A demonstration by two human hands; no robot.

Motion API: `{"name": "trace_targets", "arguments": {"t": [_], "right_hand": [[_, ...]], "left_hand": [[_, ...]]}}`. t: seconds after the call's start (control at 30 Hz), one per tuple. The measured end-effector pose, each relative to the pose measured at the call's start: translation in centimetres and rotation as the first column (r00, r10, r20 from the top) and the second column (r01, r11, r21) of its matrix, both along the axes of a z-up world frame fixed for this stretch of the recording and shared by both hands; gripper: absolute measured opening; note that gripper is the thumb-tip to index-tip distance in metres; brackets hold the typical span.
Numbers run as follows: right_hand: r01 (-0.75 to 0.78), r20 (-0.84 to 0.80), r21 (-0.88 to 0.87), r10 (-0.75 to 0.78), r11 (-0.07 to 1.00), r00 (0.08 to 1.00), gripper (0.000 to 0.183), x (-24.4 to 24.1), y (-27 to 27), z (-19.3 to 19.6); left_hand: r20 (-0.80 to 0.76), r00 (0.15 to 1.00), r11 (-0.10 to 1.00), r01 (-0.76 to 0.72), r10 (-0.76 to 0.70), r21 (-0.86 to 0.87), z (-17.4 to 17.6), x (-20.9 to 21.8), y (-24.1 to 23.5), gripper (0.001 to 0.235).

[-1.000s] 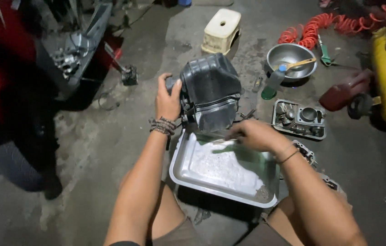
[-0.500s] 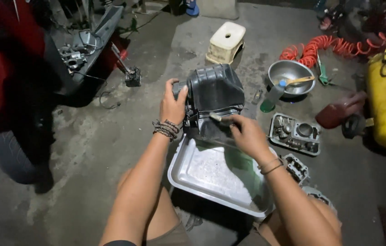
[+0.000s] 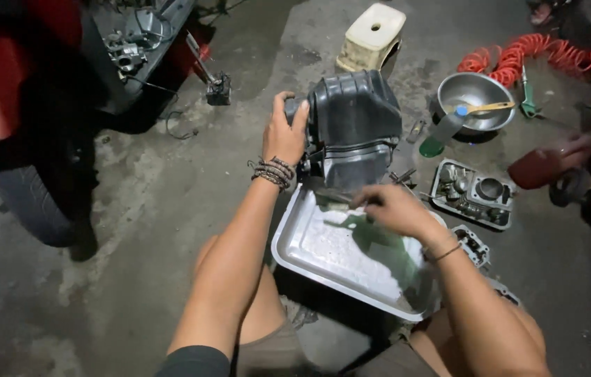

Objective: The person scrubs a black motorcycle airbox with a brush, rotating the part to clean different sides. The person then places the airbox on a tray and continues scrubbing its interior surfaces.

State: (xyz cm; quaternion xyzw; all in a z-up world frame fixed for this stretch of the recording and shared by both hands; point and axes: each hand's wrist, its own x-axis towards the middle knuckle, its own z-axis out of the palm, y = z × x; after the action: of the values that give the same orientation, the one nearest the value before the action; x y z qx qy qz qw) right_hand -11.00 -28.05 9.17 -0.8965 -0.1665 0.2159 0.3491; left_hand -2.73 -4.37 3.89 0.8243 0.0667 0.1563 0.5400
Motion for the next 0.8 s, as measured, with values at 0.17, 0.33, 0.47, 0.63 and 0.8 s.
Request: {"name": "trace_targets", "arguments": {"t": [0.17,0.33,0.47,0.63,0.8], "right_hand": [[0.165,0.115,0.213,-0.193,0.963,0.975,0.026,2.6,-1.3,-4.4],[-0.014,-0.071,0.039,0.017,0.999,0.997,0.030,-0.8,-0.8,1.4],[0.197,0.143,0.207,-0.229,0.958,0.963,0.033,2.4,-2.6,-2.8],[-0.077,-0.138,0.037,0.081,0.996,0.987,0.028,0.1,-1.3,-0.6],[0.332,0.119,0.248,-0.369,0.910,0.922,0.030,4.1,-3.8,-3.7]], "left_hand": [[0.010,1.000,1.000,0.002,-0.002,-0.014,-1.3,0.0,0.0,0.065],[0.063,0.996,0.995,0.063,-0.058,-0.076,-0.1,-0.5,-0.1,0.067],[0.009,1.000,1.000,0.028,-0.028,0.012,0.9,-1.2,-0.9,0.063],[0.020,0.998,0.998,0.052,-0.051,-0.022,-1.2,-1.3,-0.3,0.064],[-0.102,0.995,1.000,-0.002,0.000,-0.022,0.5,-0.6,-0.5,0.065]]}}
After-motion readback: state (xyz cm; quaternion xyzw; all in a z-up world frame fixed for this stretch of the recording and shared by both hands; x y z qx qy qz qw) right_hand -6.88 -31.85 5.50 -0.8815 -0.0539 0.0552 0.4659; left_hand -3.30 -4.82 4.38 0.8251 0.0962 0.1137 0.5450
